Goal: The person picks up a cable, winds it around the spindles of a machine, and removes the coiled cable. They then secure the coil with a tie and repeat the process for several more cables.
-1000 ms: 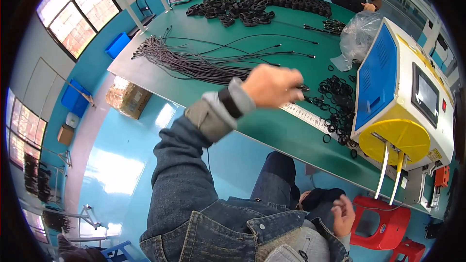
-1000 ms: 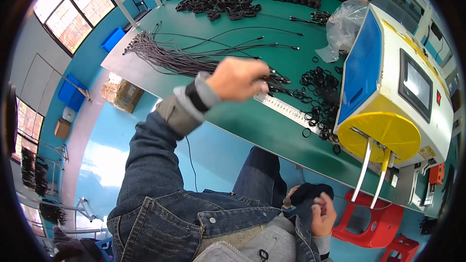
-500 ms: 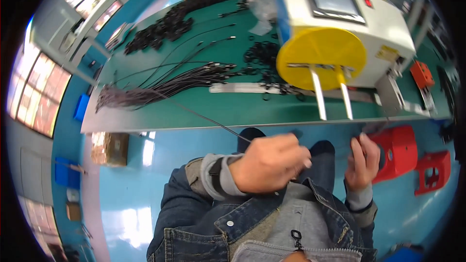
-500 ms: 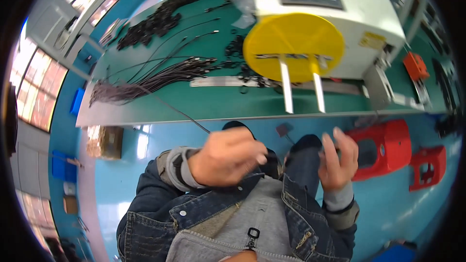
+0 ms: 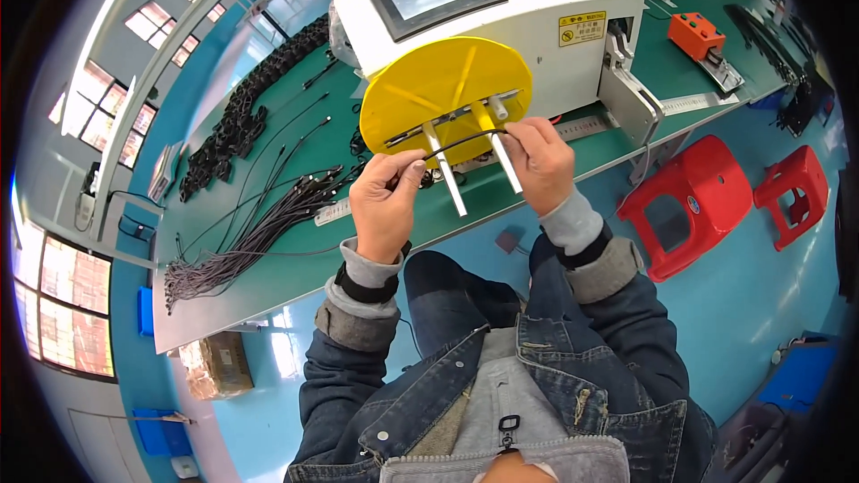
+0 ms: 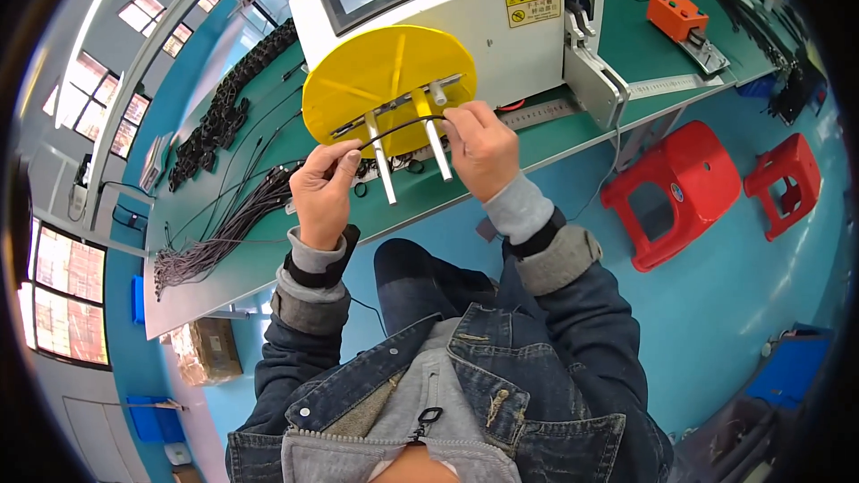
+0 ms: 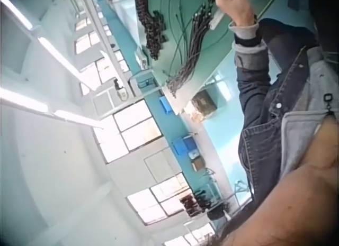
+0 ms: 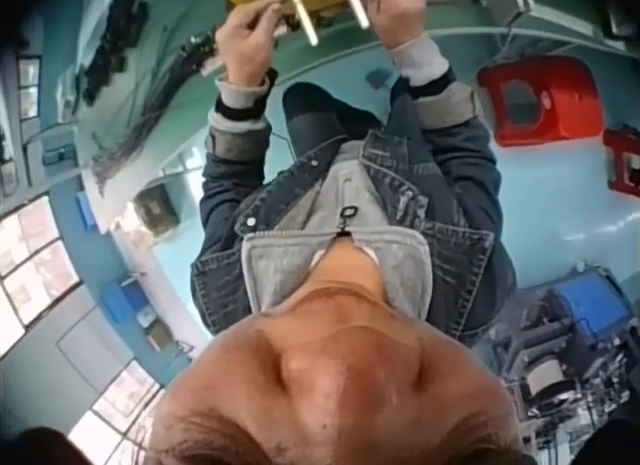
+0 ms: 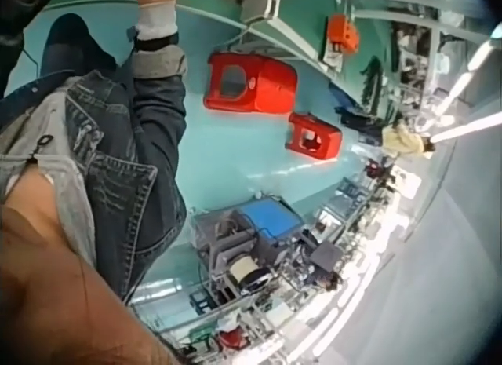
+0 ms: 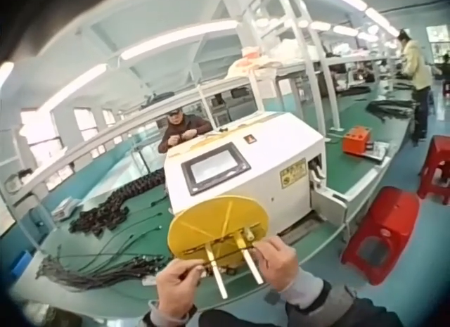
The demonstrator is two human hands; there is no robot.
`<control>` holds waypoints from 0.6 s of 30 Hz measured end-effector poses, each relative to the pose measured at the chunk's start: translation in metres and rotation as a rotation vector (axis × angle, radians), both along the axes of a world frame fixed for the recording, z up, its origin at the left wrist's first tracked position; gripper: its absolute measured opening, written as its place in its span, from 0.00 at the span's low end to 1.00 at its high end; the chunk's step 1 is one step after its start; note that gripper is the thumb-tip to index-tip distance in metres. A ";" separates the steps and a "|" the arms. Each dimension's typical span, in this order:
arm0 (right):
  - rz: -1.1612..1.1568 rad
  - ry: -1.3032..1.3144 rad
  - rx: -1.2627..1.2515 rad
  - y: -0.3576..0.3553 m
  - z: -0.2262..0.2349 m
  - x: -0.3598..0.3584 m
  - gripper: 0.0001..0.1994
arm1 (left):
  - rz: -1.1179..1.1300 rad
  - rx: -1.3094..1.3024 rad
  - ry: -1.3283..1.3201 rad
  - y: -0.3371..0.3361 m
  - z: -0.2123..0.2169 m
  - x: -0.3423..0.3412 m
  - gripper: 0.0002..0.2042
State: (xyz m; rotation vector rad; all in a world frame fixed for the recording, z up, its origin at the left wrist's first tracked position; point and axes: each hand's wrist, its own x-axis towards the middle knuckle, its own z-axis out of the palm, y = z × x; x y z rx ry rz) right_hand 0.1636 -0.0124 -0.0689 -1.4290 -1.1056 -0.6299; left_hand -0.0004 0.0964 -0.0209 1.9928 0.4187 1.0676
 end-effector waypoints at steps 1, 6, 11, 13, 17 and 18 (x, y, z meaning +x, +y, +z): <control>-0.003 0.001 0.000 0.006 -0.002 0.001 0.10 | 0.004 0.008 0.000 0.001 -0.001 0.001 0.06; -0.107 -0.023 -0.053 0.020 -0.004 0.008 0.08 | -0.004 -0.004 -0.009 0.005 -0.002 0.008 0.06; -0.143 0.005 -0.144 0.023 -0.004 0.013 0.07 | 0.003 0.042 0.010 0.010 -0.005 0.014 0.06; -0.155 0.013 -0.167 0.021 -0.004 0.014 0.06 | -0.001 -0.013 -0.076 0.015 -0.012 0.018 0.06; -0.060 0.176 -0.042 0.006 -0.007 0.020 0.05 | 0.054 -0.077 -0.083 0.008 -0.016 0.018 0.06; -0.059 0.174 -0.056 -0.004 -0.012 0.022 0.05 | 0.045 -0.077 -0.083 0.008 -0.016 0.019 0.06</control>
